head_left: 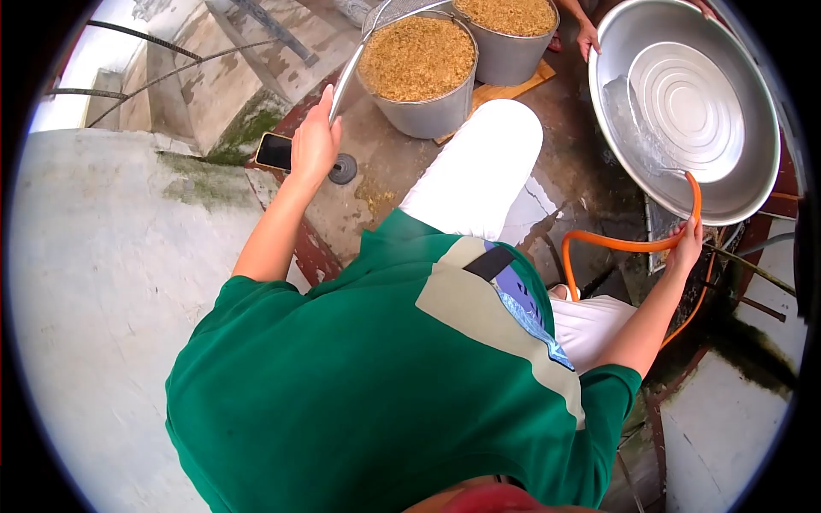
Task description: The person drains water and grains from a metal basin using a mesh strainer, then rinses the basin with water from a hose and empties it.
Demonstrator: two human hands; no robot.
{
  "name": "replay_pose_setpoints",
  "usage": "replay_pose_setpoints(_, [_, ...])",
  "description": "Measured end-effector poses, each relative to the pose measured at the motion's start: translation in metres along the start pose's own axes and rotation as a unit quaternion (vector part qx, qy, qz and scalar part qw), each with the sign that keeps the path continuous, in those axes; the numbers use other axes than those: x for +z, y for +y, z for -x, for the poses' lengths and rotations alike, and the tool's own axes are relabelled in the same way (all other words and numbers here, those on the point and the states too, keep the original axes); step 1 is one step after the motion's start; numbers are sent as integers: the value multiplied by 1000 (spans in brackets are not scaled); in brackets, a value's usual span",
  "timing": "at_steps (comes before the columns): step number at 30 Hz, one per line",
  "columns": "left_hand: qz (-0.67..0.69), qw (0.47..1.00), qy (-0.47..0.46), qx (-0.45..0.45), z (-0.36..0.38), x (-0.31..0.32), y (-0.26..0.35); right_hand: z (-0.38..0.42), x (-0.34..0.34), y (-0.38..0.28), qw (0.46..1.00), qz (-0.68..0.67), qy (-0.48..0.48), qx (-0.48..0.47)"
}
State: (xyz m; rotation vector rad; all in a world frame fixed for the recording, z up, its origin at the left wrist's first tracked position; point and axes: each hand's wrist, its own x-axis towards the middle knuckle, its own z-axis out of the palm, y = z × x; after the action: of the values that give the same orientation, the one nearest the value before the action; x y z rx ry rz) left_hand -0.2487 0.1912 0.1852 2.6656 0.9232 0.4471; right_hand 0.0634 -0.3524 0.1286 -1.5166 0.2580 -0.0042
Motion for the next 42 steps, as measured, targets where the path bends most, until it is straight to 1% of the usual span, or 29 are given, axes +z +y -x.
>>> replay_pose_setpoints(3, [-2, 1000, 8, 8, 0, -4, 3, -2, 3, -3, 1000, -8, 0, -19])
replay_pose_setpoints(5, [-16, 1000, -5, 14, -1, 1, 0, -6, 2, 0, 999, -6, 4, -34])
replay_pose_setpoints(7, [4, 1000, 6, 15, -2, 2, 4, -11, -1, 3, 999, -26, -12, -46])
replay_pose_setpoints(8, [23, 1000, 16, 11, -1, 2, 7, -10, -1, 4, 999, -25, -8, -47])
replay_pose_setpoints(10, [28, 999, -6, -27, -6, -2, 13, -7, 3, 1, 998, -19, -25, -62])
replay_pose_setpoints(12, [55, 998, 22, 22, -10, 6, 6, 1, 9, -6, 999, -17, -4, -51])
replay_pose_setpoints(13, [66, 998, 14, 7, -11, 8, 7, 2, 9, -7, 998, -28, -20, -53])
replay_pose_setpoints(14, [74, 997, 6, -10, -10, 9, 7, 7, 12, -11, 998, -22, -12, -52])
replay_pose_setpoints(15, [65, 998, 5, 9, -10, 7, 8, 3, 9, -8, 998, -24, -13, -54])
replay_pose_setpoints(16, [54, 998, 8, 25, -9, 6, 8, 6, 10, -11, 999, -12, 7, -53])
replay_pose_setpoints(18, [82, 996, 7, 43, -8, 9, 6, 6, 10, -11, 998, -21, 24, -47])
replay_pose_setpoints(21, [85, 996, 20, 32, -8, 9, 8, 8, 12, -14, 998, -27, 26, -46])
replay_pose_setpoints(23, [100, 995, 15, 2, -10, 9, 5, 8, 13, -16, 998, -26, 19, -48])
replay_pose_setpoints(24, [138, 990, 1, -20, -12, 10, 2, 9, 14, -16, 999, -26, 18, -43])
replay_pose_setpoints(26, [159, 987, -23, -29, -17, 17, -12, 5, 12, -13, 998, -31, 6, -51])
replay_pose_setpoints(27, [268, 957, -77, -76, -17, 13, -15, 4, 12, -10, 998, -30, 6, -52])
replay_pose_setpoints(28, [375, 910, -129, -119, -16, 6, -4, 5, 12, -10, 998, -28, 8, -53])
replay_pose_setpoints(29, [459, 867, -140, -133, -15, 2, 7, 5, 11, -10, 998, -27, 8, -53])
replay_pose_setpoints(32, [570, 779, -186, -186, -19, -5, 6, 3, 8, -8, 998, -30, 10, -45])
replay_pose_setpoints(33, [570, 779, -183, -185, -20, -7, 7, 2, 7, -7, 999, -26, 11, -46])
replay_pose_setpoints(35, [624, 726, -216, -191, -23, -11, 11, 3, 9, -9, 999, -26, 10, -46])
replay_pose_setpoints(36, [624, 726, -218, -191, -25, -12, 12, 4, 8, -10, 999, -25, 11, -45])
replay_pose_setpoints(40, [674, 660, -285, -170, -35, -16, 32, 5, 8, -12, 999, -29, 2, -46])
replay_pose_setpoints(41, [675, 658, -292, -163, -41, -13, 38, 4, 6, -12, 998, -47, -11, -47])
replay_pose_setpoints(42, [681, 646, -305, -160, -46, -12, 51, 9, 9, -17, 998, -36, -10, -46])
